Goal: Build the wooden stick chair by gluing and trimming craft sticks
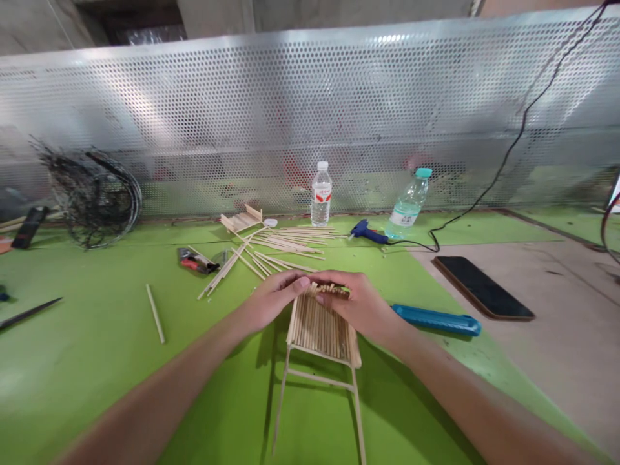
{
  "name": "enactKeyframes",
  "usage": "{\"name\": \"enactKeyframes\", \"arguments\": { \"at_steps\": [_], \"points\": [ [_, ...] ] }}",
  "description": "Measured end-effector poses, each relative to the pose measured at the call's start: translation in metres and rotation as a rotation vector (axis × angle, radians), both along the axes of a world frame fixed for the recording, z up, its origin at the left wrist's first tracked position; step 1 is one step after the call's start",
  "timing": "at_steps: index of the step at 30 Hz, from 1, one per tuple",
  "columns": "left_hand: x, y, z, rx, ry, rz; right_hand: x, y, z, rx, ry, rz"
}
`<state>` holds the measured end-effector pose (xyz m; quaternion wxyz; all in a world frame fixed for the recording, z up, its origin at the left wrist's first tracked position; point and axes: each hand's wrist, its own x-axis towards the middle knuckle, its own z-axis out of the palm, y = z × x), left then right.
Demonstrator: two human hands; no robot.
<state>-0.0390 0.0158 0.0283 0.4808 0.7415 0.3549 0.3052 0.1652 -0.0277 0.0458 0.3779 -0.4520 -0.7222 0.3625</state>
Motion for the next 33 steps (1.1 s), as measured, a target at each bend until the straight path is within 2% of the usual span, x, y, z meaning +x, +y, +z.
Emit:
{"name": "enactKeyframes", "arguments": {
  "at_steps": [18, 33],
  "points": [
    [0.002, -0.002, 0.000, 0.009, 0.008, -0.015, 0.000, 0.001, -0.005, 0.010, -0.038, 0.048],
    [0.004, -0.007, 0.001, 0.007, 0.044, -0.040, -0.002, -0.005, 0.006, 0.213, -0.469, -0.085]
  ]
}}
